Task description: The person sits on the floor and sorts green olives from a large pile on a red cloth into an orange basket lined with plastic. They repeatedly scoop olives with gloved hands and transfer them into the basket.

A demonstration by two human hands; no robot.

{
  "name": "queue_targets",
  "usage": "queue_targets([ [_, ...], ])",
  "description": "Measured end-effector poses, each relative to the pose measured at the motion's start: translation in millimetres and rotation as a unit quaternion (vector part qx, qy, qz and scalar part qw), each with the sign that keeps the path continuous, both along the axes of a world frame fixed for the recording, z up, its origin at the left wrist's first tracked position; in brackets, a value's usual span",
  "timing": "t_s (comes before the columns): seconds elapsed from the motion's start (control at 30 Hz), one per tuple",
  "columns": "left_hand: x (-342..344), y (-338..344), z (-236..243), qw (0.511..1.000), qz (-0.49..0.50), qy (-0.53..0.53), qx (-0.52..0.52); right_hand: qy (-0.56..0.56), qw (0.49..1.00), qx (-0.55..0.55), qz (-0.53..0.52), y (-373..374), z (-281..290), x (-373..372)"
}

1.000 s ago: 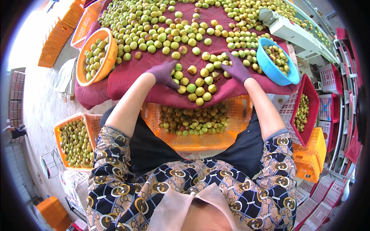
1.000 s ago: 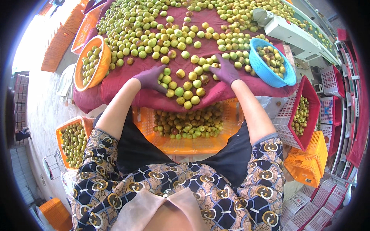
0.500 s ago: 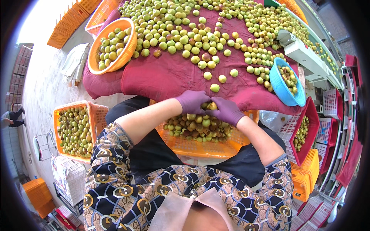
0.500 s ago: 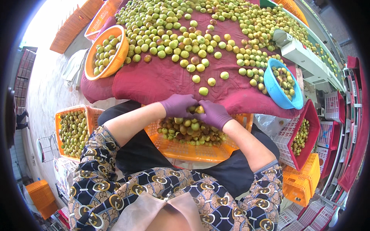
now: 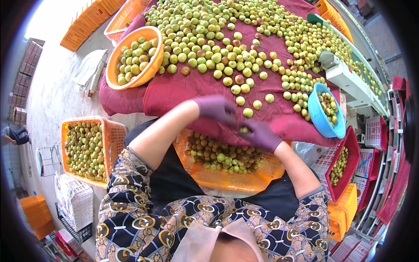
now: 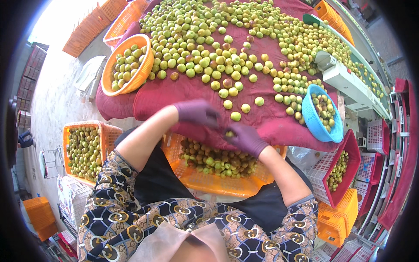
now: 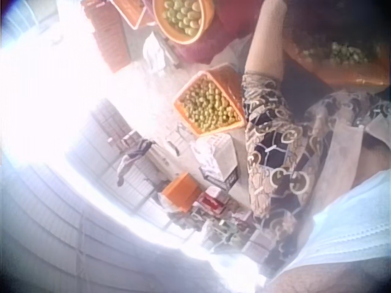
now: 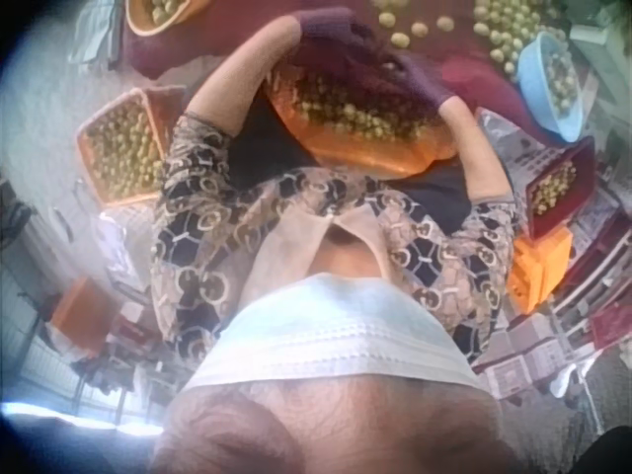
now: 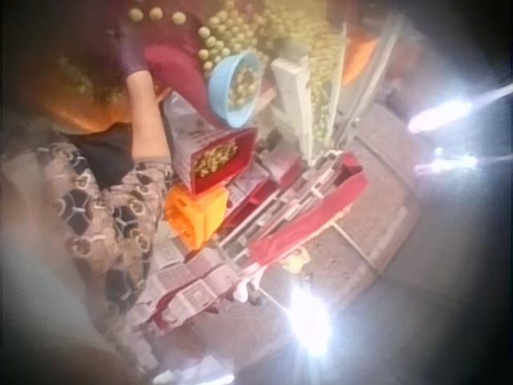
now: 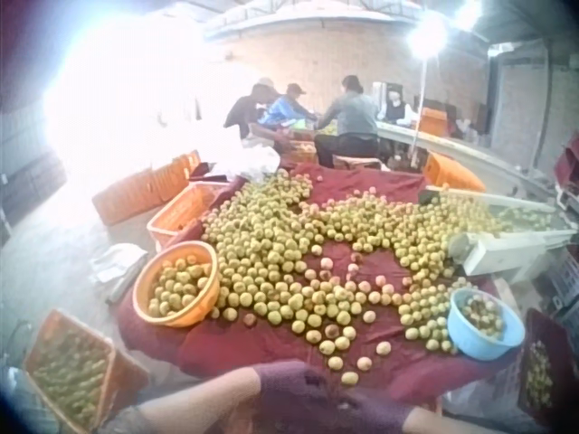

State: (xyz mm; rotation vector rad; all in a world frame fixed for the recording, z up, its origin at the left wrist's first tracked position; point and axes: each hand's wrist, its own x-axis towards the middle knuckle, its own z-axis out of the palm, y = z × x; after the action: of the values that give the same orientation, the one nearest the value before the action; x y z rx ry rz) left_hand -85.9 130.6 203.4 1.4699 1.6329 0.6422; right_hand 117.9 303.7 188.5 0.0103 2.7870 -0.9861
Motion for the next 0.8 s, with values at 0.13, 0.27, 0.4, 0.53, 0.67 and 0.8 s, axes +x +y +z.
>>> queue_targets([
  [0.13,-103,1,-20,0.866,0.376,0.277,0.181,0.062,0.982,-0.029,-0.178,32,20,-73],
  [0.27,-163,12,-73,0.867,0.331,0.335,0.162,0.128,0.978,0.098,-0.129,38,-8,-146],
  [0.4,-105,38,-43,0.884,0.22,0.411,-0.014,0.004,0.963,0.269,-0.032,21,-13,-151],
  [0.53,-64,27,-66,0.92,0.122,0.366,0.065,-0.084,0.987,0.133,-0.011,33,-8,-130],
  [0.67,-69,-2,-42,0.984,0.075,0.062,0.148,-0.108,0.95,-0.224,-0.19,84,24,-155],
  [0.8,-121,-6,-33,0.913,0.294,0.211,0.188,0.092,0.955,-0.058,-0.277,151,15,-229],
])
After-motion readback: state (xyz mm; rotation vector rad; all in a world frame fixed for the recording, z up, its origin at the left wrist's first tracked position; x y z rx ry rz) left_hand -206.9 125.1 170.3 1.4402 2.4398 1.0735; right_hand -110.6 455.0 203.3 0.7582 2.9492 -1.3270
